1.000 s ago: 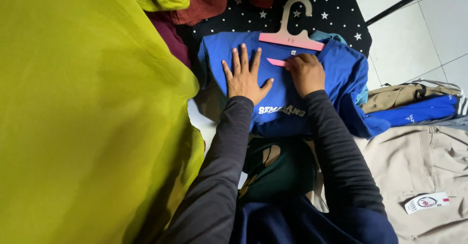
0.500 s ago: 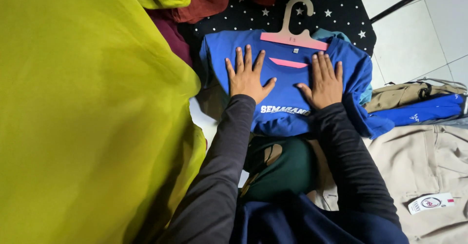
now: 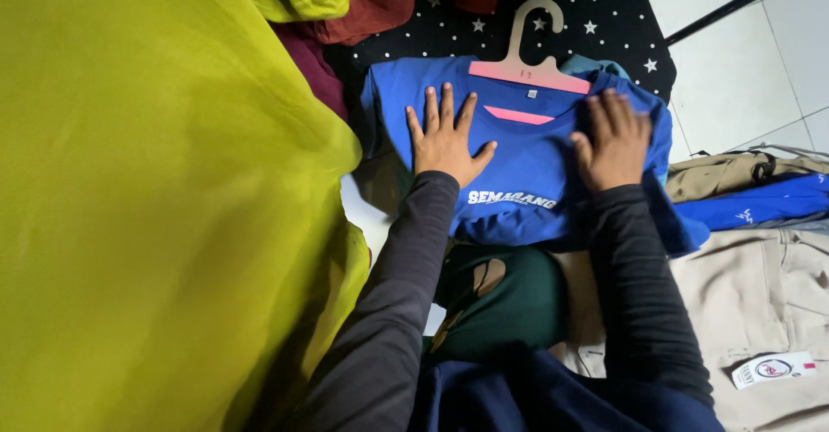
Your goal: The person folds a lime green t-shirt and a blue t-shirt on their lap. They smooth the fabric with their hands, fold the sleeves, and then hang the shirts on hangers.
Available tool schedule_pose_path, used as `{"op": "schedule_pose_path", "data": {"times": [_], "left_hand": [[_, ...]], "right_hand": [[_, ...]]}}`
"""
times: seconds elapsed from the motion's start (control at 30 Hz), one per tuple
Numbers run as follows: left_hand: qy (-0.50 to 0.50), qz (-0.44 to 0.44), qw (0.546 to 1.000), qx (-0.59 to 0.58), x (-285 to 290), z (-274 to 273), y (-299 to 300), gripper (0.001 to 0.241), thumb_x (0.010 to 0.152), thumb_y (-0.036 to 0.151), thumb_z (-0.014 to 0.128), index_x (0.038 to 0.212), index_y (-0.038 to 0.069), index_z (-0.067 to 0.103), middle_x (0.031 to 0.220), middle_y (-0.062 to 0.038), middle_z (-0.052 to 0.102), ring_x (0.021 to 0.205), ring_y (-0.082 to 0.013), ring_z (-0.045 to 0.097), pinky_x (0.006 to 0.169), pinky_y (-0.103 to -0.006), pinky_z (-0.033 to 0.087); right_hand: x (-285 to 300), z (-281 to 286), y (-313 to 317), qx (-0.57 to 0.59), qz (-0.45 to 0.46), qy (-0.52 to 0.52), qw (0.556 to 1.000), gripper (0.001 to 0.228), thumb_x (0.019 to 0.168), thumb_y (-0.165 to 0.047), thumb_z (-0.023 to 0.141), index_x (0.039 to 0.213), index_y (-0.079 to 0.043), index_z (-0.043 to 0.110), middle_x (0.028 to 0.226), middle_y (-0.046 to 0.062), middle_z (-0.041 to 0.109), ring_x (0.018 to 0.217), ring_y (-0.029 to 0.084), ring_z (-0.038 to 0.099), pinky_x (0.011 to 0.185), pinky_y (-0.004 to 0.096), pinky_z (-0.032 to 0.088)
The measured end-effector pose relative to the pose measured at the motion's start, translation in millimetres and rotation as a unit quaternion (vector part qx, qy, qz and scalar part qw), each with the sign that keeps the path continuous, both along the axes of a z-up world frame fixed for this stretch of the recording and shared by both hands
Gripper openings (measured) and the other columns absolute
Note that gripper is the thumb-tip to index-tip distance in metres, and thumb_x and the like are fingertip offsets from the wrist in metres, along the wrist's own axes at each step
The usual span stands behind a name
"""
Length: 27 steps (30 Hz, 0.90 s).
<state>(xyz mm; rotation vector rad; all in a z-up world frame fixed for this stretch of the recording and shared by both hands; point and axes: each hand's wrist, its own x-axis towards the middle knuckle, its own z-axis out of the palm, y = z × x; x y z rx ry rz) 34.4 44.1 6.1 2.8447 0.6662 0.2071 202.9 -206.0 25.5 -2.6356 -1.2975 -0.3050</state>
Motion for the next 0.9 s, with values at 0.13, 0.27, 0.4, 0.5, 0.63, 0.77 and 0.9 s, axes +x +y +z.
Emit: {"op": "schedule_pose_path", "data": {"times": [0.13, 0.27, 0.4, 0.5, 0.63, 0.77, 0.9], "left_hand": [[-0.004, -0.005, 1.0, -0.012, -1, 4, 0, 0.092, 0.082, 0.073, 0.06, 0.159, 0.029, 0.035, 0.167, -0.017, 0.03, 0.157, -0.0398, 0.018, 0.12, -0.0734, 0.007], [0.004, -0.004, 1.0, -0.016, -1, 5, 0, 0.091, 0.083, 0.073, 0.059, 0.159, 0.029, 0.035, 0.167, -0.016, 0.029, 0.157, -0.039, 0.017, 0.12, -0.0725, 0.006], [0.012, -0.005, 1.0, -0.018, -1, 5, 0, 0.091, 0.083, 0.074, 0.058, 0.159, 0.03, 0.034, 0.168, -0.016, 0.028, 0.158, -0.0385, 0.016, 0.121, -0.0723, 0.005], [0.005, -0.002, 1.0, -0.012, -1, 3, -1, 0.091, 0.082, 0.073, 0.059, 0.159, 0.029, 0.035, 0.167, -0.016, 0.029, 0.157, -0.0389, 0.018, 0.12, -0.0719, 0.005], [0.004, -0.004, 1.0, -0.013, -1, 4, -1, 0.091, 0.082, 0.072, 0.06, 0.159, 0.029, 0.036, 0.167, -0.016, 0.03, 0.157, -0.039, 0.018, 0.121, -0.0719, 0.004], [0.003, -0.003, 1.0, -0.021, -1, 5, -1, 0.092, 0.082, 0.071, 0.061, 0.159, 0.028, 0.036, 0.167, -0.017, 0.03, 0.157, -0.0397, 0.018, 0.121, -0.072, 0.004], [-0.01, -0.005, 1.0, -0.023, -1, 2, 0, 0.092, 0.081, 0.07, 0.063, 0.158, 0.027, 0.037, 0.166, -0.019, 0.03, 0.156, -0.0413, 0.02, 0.12, -0.0726, 0.005]], "right_hand": [[11, 1, -13, -0.009, -0.064, 0.044, 0.997, 0.081, 0.108, -0.062, 0.045, 0.161, 0.0, 0.045, 0.162, 0.029, 0.041, 0.15, 0.044, 0.032, 0.116, 0.065, 0.016], [12, 3, -11, -0.021, -0.092, 0.099, 0.991, 0.086, 0.106, -0.063, 0.043, 0.163, 0.0, 0.036, 0.165, 0.027, 0.034, 0.152, 0.043, 0.028, 0.12, 0.063, 0.016], [15, 5, -10, -0.01, -0.107, 0.093, 0.99, 0.078, 0.11, -0.059, 0.043, 0.162, -0.001, 0.038, 0.163, 0.027, 0.035, 0.149, 0.046, 0.032, 0.117, 0.064, 0.023], [32, -11, -18, -0.011, -0.123, 0.092, 0.988, 0.067, 0.114, -0.053, 0.039, 0.162, -0.007, 0.04, 0.16, 0.024, 0.039, 0.146, 0.046, 0.035, 0.113, 0.065, 0.027], [48, -11, -21, -0.052, -0.147, 0.082, 0.984, 0.068, 0.108, -0.055, 0.048, 0.164, -0.018, 0.038, 0.156, 0.02, 0.043, 0.143, 0.043, 0.039, 0.106, 0.067, 0.035], [54, -5, -17, -0.078, -0.082, 0.061, 0.992, 0.077, 0.096, -0.055, 0.063, 0.162, -0.022, 0.042, 0.155, 0.018, 0.044, 0.141, 0.044, 0.041, 0.105, 0.072, 0.036], [67, -24, -24, -0.075, -0.044, -0.009, 0.996, 0.088, 0.084, -0.05, 0.076, 0.161, -0.02, 0.046, 0.131, 0.017, 0.055, 0.124, 0.042, 0.054, 0.104, 0.061, 0.04]]}}
